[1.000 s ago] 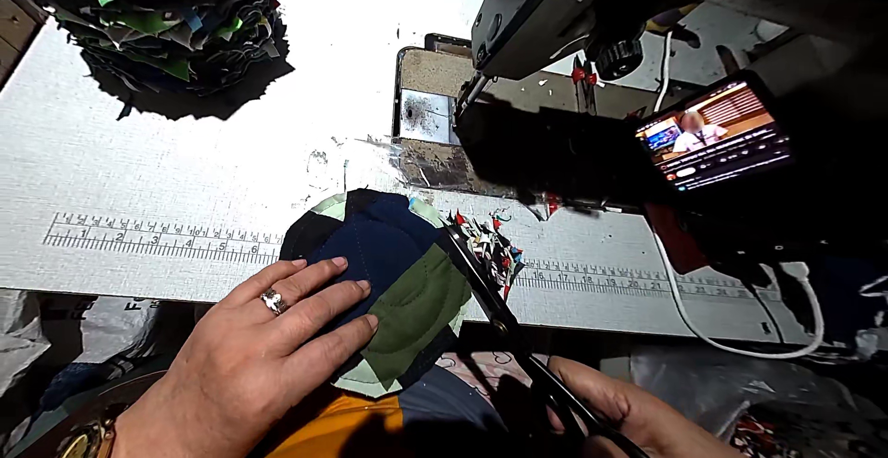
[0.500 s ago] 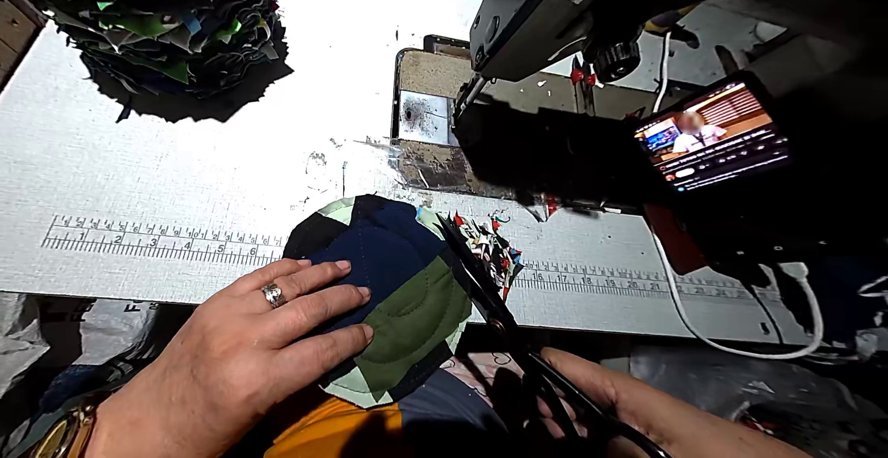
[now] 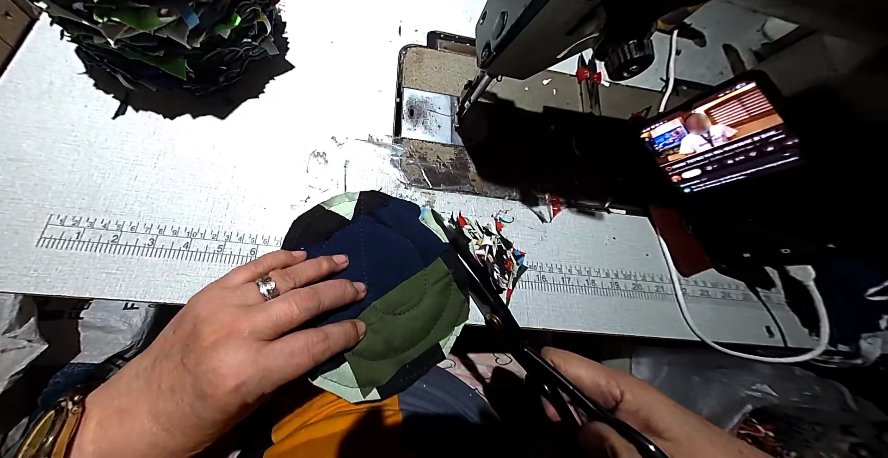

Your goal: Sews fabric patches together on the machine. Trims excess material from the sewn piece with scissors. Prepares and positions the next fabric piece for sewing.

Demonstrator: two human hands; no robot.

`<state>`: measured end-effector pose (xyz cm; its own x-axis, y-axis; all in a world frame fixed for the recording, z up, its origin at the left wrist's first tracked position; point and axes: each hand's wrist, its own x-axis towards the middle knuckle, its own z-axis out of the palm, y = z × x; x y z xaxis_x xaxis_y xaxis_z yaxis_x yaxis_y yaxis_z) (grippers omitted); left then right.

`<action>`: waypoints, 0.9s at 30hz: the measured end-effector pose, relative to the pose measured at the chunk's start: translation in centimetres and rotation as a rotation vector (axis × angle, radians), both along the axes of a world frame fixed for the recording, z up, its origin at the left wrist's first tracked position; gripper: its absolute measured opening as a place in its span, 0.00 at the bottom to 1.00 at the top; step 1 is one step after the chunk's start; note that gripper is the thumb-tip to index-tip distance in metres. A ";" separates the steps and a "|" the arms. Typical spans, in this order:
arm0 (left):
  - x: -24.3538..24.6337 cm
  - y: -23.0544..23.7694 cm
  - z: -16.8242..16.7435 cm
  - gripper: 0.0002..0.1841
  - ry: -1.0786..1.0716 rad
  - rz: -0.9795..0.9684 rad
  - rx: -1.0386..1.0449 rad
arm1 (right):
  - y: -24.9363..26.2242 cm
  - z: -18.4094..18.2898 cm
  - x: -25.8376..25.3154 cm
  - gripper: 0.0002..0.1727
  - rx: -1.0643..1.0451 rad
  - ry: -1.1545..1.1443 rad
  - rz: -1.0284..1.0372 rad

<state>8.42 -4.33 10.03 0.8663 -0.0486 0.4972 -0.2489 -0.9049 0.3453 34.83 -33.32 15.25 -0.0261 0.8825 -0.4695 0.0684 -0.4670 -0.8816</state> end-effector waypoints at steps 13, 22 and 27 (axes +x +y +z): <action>-0.3 -4.3 -0.8 0.15 -0.057 0.278 0.135 | -0.7 0.6 0.2 0.24 -0.071 -0.022 0.038; -0.4 -2.8 -0.9 0.15 -0.079 0.121 -0.019 | -0.3 0.4 1.0 0.31 -0.054 -0.048 0.147; -0.5 -2.7 -1.0 0.16 -0.078 0.101 -0.020 | 0.3 0.3 1.3 0.32 -0.052 -0.037 0.154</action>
<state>7.94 -7.00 9.04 0.8250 0.0475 0.5631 -0.1836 -0.9198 0.3467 36.08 -33.03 15.57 -0.1411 0.8441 -0.5172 0.1743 -0.4931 -0.8523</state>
